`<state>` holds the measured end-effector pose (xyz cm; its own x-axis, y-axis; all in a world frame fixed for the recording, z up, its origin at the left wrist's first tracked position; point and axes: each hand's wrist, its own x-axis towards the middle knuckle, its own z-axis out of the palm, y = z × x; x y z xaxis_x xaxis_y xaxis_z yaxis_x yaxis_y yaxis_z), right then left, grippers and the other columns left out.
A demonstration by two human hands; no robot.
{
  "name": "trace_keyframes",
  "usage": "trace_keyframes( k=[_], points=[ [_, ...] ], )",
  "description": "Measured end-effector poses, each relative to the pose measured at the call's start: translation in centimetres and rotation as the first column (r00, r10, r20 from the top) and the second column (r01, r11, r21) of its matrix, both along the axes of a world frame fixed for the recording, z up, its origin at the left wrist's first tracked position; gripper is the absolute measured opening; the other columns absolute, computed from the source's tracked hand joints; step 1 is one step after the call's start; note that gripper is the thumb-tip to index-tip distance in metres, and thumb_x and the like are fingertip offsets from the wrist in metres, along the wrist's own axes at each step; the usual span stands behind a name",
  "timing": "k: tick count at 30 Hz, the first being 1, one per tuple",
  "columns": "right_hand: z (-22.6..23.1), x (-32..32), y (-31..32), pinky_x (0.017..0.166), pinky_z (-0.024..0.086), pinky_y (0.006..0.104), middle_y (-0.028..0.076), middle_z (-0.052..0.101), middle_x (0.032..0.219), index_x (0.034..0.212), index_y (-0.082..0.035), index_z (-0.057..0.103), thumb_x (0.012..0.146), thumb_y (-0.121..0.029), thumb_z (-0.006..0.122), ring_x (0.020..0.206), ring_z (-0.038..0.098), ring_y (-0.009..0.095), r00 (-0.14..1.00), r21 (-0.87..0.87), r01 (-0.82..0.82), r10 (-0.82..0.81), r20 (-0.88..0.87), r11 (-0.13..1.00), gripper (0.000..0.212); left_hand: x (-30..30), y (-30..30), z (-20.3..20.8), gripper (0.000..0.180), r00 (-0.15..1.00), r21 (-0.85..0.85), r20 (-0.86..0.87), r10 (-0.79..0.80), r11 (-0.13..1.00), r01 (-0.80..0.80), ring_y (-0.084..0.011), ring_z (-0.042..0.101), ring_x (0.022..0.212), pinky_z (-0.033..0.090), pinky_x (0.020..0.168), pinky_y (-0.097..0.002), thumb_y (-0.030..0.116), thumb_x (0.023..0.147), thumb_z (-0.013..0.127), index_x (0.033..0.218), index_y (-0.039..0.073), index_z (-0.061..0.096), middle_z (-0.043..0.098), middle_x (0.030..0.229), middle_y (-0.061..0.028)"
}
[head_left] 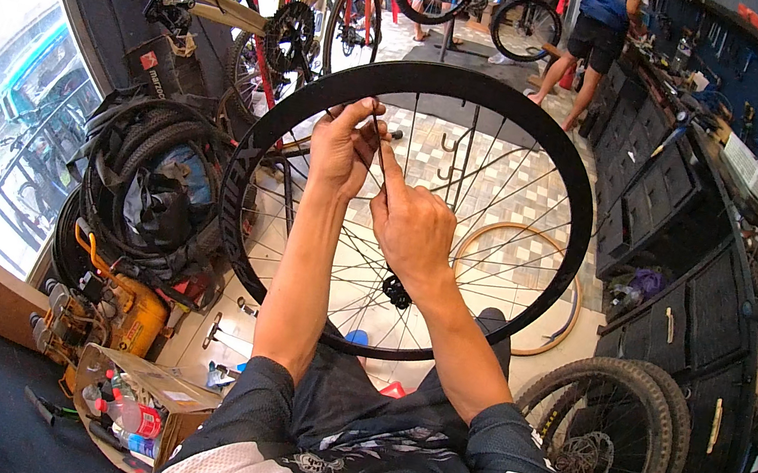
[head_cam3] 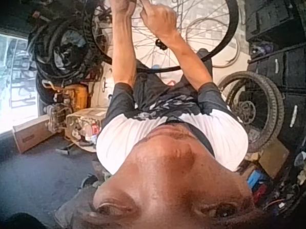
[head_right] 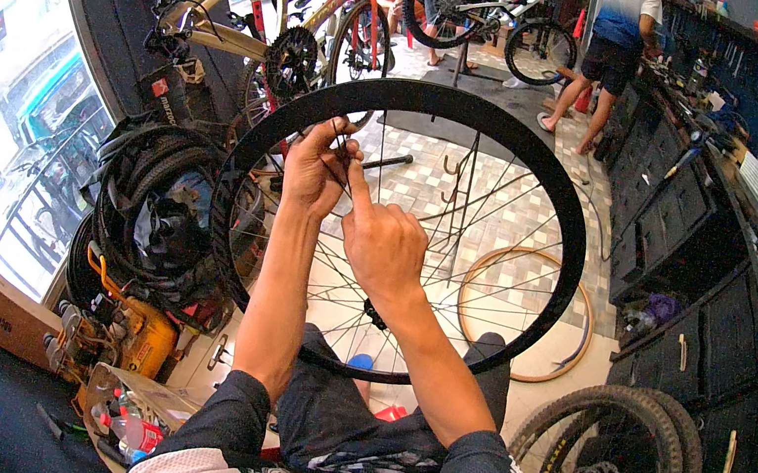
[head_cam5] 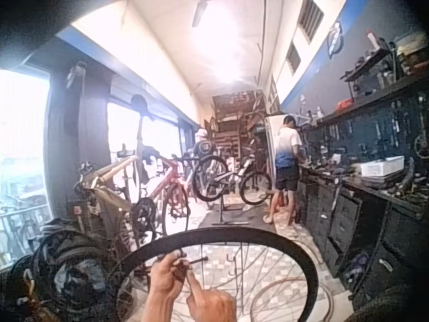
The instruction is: The person adjusts the spokes of a bicycle wheel using a spoke wrench to true the wheel. They rotate the wheel and tighten or loosen individual spokes while seated in a workshop.
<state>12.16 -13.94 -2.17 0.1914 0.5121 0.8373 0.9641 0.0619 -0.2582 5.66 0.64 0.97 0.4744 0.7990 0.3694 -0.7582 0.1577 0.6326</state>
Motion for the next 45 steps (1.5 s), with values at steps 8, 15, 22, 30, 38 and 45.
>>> trace_keyframes(
  k=[8, 15, 22, 30, 38, 45],
  points=[
    [0.0, 0.0, -0.1, 0.059, 0.055, 0.0415, 0.009, 0.063, 0.061, 0.15, -0.011, 0.059, 0.087, -0.012, 0.073, 0.054, 0.063, 0.026, 1.0, -0.002, 0.002, -0.002, 0.012, 1.0, 0.065, 0.0, 0.0, 0.2, 0.016, 0.999, 0.024, -0.039, 0.025, 0.999, -0.024, -0.0218, 0.068, 0.08, 0.06, 0.073, -0.0365, 0.012, 0.096, 0.071, 0.109, 0.002, 0.069, 0.073, 0.101, -0.0123],
    [0.0, 0.2, -0.1, 0.057, 0.054, 0.0426, 0.01, 0.061, 0.059, 0.15, -0.012, 0.059, 0.087, -0.013, 0.072, 0.053, 0.063, 0.027, 1.0, 0.012, 0.009, -0.009, 0.006, 1.0, 0.064, -0.2, -0.8, 0.7, 0.015, 0.999, -0.051, -0.022, -0.043, 0.998, 0.042, -0.0216, 0.068, 0.078, 0.06, 0.072, -0.0359, 0.013, 0.098, 0.07, 0.107, 0.001, 0.069, 0.073, 0.1, -0.013],
    [0.2, 0.0, -0.4, 0.054, 0.054, 0.043, 0.01, 0.06, 0.059, 0.147, -0.014, 0.062, 0.087, -0.014, 0.073, 0.052, 0.063, 0.028, 1.0, 0.026, 0.001, -0.001, -0.009, 1.0, 0.062, -0.3, 0.1, -0.1, 0.02, 0.997, -0.01, -0.023, -0.073, 0.997, 0.073, -0.0238, 0.069, 0.084, 0.059, 0.079, -0.0389, 0.014, 0.099, 0.066, 0.112, -0.001, 0.067, 0.074, 0.104, -0.0164],
    [0.1, 0.0, -0.4, 0.054, 0.053, 0.0426, 0.011, 0.06, 0.058, 0.148, -0.011, 0.062, 0.087, -0.013, 0.073, 0.051, 0.063, 0.028, 1.0, 0.033, -0.008, 0.008, -0.007, 0.999, 0.062, -0.5, -0.3, -0.2, 0.018, 0.998, 0.016, 0.023, -0.061, 0.998, 0.06, -0.0218, 0.067, 0.085, 0.057, 0.08, -0.0385, 0.017, 0.098, 0.069, 0.107, 0.001, 0.069, 0.072, 0.102, -0.0138],
    [0.0, 0.3, 0.4, 0.055, 0.053, 0.0427, 0.011, 0.061, 0.059, 0.146, -0.011, 0.063, 0.087, -0.014, 0.072, 0.052, 0.063, 0.027, 1.0, 0.067, -0.017, 0.016, 0.011, 0.998, 0.06, -0.1, 0.0, 0.0, 0.015, 0.999, -0.023, -0.016, -0.038, 0.999, 0.038, -0.0218, 0.071, 0.09, 0.058, 0.078, -0.035, 0.013, 0.099, 0.07, 0.11, 0.003, 0.069, 0.073, 0.098, -0.0103],
    [0.5, 0.3, -0.4, 0.056, 0.054, 0.0446, 0.012, 0.063, 0.062, 0.136, -0.013, 0.068, 0.089, -0.018, 0.073, 0.055, 0.065, 0.031, 0.996, 0.003, 0.004, -0.004, -0.086, 1.0, 0.048, -0.4, -0.6, 0.0, 0.015, 0.998, 0.001, 0.027, -0.063, 0.998, 0.063, -0.0209, 0.07, 0.096, 0.059, 0.081, -0.0379, 0.014, 0.1, 0.066, 0.112, 0.004, 0.068, 0.074, 0.104, -0.0108]
  ],
)
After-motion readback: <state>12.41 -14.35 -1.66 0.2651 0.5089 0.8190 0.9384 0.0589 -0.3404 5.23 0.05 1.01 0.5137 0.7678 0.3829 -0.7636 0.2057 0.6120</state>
